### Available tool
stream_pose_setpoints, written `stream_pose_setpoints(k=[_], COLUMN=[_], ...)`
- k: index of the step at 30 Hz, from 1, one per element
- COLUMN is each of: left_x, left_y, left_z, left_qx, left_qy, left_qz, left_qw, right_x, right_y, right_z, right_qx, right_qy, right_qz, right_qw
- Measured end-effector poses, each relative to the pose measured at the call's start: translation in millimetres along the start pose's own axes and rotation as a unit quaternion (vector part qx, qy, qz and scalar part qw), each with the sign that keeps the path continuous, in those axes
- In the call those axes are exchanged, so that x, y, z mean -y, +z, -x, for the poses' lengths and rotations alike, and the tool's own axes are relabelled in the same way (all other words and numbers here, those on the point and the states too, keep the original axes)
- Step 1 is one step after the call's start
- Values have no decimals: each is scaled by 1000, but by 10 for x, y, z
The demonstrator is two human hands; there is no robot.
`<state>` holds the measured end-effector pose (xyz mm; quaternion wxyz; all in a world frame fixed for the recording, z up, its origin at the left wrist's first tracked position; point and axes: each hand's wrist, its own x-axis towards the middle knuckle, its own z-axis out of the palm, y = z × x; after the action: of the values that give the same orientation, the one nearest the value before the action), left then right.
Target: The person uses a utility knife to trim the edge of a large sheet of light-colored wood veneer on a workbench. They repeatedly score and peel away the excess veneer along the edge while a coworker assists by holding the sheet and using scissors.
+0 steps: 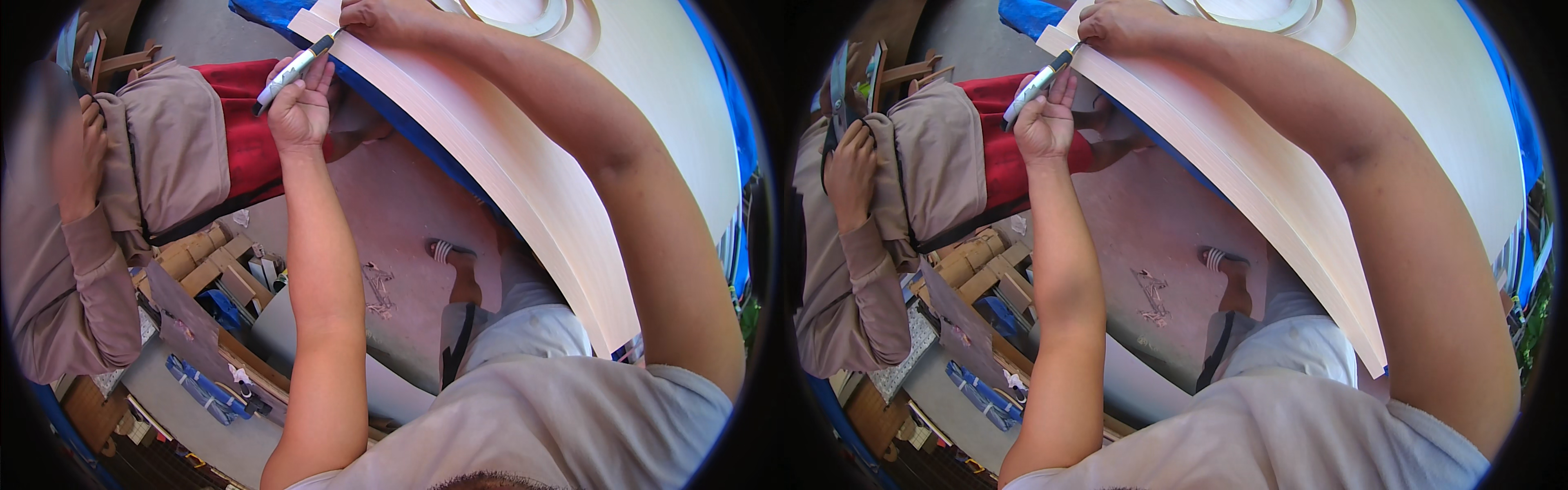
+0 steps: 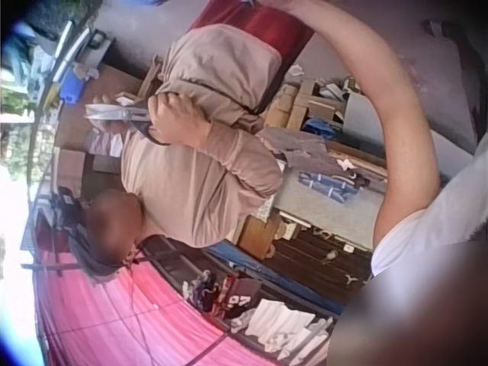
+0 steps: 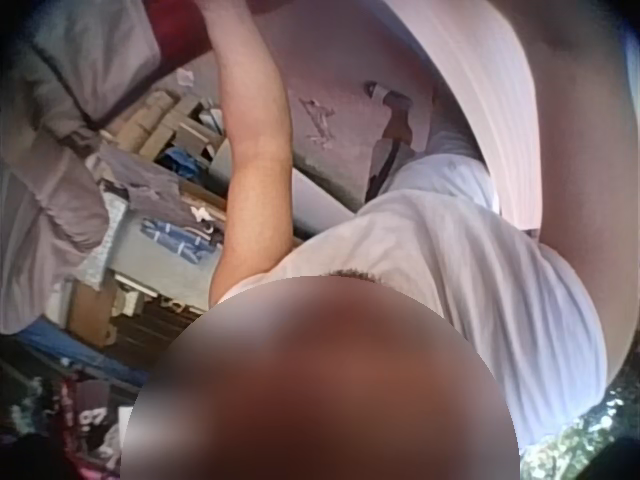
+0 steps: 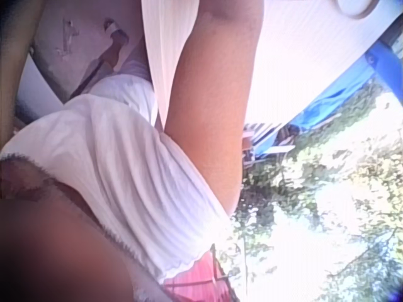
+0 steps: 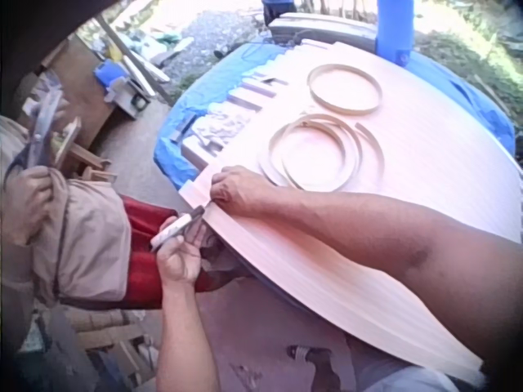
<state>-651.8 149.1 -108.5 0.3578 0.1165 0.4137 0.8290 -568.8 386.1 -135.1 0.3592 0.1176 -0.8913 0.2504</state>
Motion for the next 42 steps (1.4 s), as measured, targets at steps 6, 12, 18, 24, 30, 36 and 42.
stream_pose_setpoints(k=[6,12,18,24,30,36,42], left_x=[51,95,162,196,237,261,317], left_y=[33,57,96,191,261,296,348], left_z=[80,147,214,284,339,422,520], left_qx=[4,11,16,7,11,2,-1], left_qy=[-1,-5,-7,-5,-9,-12,-13], left_qz=[4,-8,-1,-10,-5,-13,-9], left_qw=[1000,1000,1000,1000,1000,1000,1000], right_x=[39,80,86,131,160,220,265], right_y=[-46,-68,-97,-202,-298,-355,-412], right_z=[77,159,231,290,324,373,425], right_qx=[9,6,5,6,12,10,23], right_qy=[5,9,8,8,1,-1,-1], right_qz=[-1,13,9,9,15,11,11], right_qw=[1000,1000,1000,1000,1000,1000,1000])
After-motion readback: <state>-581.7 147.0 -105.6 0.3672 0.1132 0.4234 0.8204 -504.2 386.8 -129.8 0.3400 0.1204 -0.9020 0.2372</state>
